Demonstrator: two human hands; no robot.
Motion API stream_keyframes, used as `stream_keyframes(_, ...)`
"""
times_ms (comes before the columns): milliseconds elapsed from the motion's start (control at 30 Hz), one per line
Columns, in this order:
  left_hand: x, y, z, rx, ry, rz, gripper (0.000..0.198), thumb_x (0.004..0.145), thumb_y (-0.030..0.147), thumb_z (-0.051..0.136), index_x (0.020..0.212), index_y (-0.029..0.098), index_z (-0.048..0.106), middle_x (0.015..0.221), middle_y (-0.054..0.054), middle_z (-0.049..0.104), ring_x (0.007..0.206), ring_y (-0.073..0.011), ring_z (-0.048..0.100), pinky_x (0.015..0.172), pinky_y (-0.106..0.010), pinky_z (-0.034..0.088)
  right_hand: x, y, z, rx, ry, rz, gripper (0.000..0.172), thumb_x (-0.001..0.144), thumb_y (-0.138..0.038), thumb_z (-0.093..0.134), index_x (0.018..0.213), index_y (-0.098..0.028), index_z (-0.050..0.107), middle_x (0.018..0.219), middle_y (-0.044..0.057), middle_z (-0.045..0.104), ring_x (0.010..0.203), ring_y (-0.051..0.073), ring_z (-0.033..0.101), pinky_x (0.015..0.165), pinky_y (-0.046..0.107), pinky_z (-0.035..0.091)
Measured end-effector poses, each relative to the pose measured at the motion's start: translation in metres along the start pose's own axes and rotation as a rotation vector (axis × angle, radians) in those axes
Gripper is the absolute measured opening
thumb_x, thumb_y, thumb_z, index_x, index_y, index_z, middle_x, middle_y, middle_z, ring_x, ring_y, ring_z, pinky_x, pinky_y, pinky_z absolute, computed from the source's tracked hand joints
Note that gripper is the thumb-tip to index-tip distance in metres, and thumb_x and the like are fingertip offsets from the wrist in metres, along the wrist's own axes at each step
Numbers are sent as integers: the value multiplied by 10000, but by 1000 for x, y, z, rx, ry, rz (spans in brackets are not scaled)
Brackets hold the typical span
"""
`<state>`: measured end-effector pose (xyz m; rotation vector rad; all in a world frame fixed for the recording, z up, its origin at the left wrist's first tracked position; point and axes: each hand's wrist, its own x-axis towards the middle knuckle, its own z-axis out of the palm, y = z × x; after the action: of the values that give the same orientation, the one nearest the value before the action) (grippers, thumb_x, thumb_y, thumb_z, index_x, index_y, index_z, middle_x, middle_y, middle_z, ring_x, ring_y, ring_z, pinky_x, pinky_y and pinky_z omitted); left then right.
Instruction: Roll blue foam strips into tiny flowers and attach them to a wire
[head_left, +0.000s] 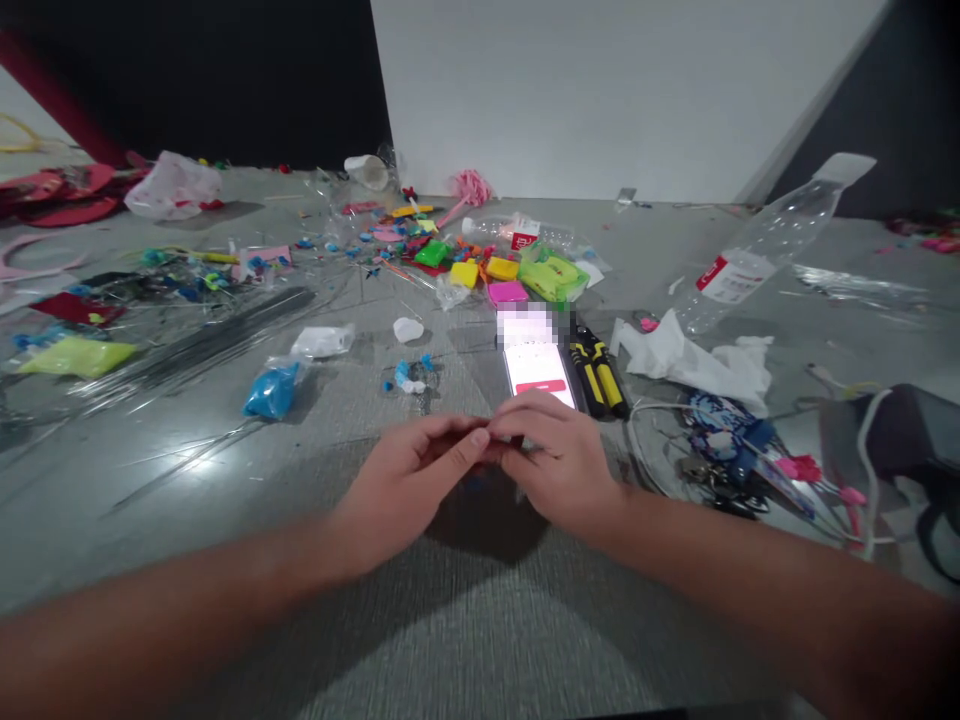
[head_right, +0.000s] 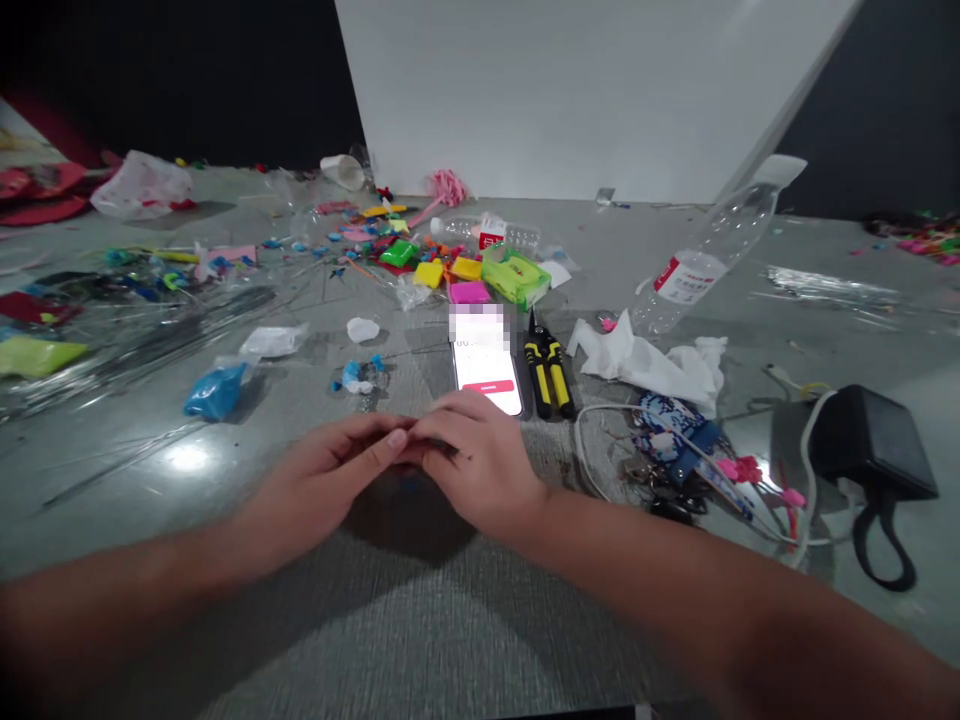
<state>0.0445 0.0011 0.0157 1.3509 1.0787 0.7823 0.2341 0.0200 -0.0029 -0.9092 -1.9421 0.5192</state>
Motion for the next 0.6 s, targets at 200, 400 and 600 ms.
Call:
stream_keyframes(200, 3, -5, -10, -52, 12, 33, 175, 904, 337, 734, 1051, 247, 765, 1025, -7, 789, 935, -163, 720, 857, -269, 560, 2, 1, -2, -44, -92, -71, 117, 881, -147, 701, 997, -159, 713, 944, 51, 632, 861, 161, 607, 736, 288, 499)
stream_keyframes(400, -3, -13, -16, 79, 165, 27, 178, 915, 377, 711, 1040, 250, 716, 944, 1, 755, 857, -157, 711, 762, -262, 558, 0, -22, -10, -393, -466, 12, 384, 869, -488, 715, 994, -133, 641, 961, 97, 636, 868, 250, 557, 702, 390, 473)
stream_keyframes(600, -6, -8, -17, 122, 111, 2, 117, 966, 285, 578, 1018, 242, 674, 859, 13, 699, 801, -152, 663, 704, -274, 504, -1, -23, -10, -432, -615, -3, 146, 825, -204, 642, 953, -148, 686, 1031, 118, 593, 992, 272, 527, 838, 412, 484)
